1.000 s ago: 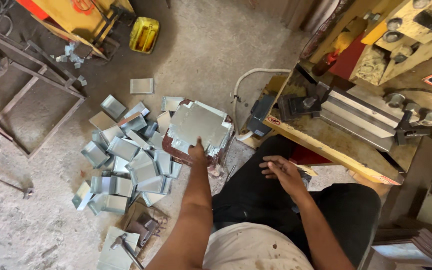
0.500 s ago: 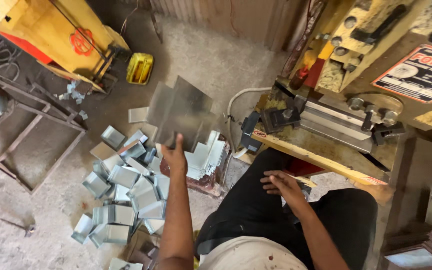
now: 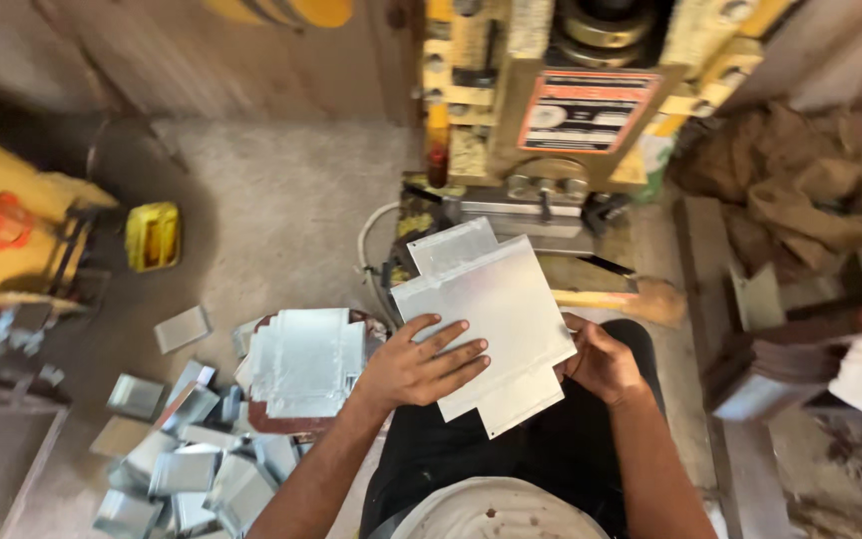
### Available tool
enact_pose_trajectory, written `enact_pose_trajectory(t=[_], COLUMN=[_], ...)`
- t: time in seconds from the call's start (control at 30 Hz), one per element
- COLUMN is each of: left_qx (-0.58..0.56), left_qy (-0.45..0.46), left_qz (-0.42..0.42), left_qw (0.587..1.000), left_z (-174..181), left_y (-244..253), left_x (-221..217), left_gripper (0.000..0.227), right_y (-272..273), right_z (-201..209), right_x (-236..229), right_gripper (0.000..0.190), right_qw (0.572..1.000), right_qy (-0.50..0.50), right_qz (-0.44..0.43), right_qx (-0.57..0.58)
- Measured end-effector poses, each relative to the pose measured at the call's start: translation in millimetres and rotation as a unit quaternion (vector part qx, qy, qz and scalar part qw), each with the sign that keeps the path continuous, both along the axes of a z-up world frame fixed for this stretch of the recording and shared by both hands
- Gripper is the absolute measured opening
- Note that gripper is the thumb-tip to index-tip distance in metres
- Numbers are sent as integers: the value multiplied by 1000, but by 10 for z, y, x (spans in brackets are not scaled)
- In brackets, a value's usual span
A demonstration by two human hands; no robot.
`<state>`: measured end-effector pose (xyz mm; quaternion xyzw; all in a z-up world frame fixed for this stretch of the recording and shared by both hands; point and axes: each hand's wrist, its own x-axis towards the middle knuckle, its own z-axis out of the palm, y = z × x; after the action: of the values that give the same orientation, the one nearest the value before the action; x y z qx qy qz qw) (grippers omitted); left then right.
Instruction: The person operates a hydraulic press machine to process rectangular metal sheets. They pick up a sheet, place it into the press, activate the machine to press the sheet, and then remove the processed sheet to place it on a pile on the floor. This cycle is repeated multiple times.
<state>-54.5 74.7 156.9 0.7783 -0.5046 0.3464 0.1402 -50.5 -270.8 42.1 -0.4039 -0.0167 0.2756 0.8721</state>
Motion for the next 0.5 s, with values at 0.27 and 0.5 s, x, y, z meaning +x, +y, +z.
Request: enact_pose_trajectory(t=[0.27,0.5], left_qx=[-27,-501], left_qy=[13,571], left_qz=[-46,44], left_qw=[998,649], left_z=[-213,-965], left_y=[-284,-566], left_x=[80,148], left_gripper=[22,36], right_y=[-236,-206], right_z=[65,75], right_x=[-332,-277], right_gripper=[86,86], right_qw=[996,957], right_qy=[17,-151], right_qz=[-73,-149], right_qx=[-50,-198])
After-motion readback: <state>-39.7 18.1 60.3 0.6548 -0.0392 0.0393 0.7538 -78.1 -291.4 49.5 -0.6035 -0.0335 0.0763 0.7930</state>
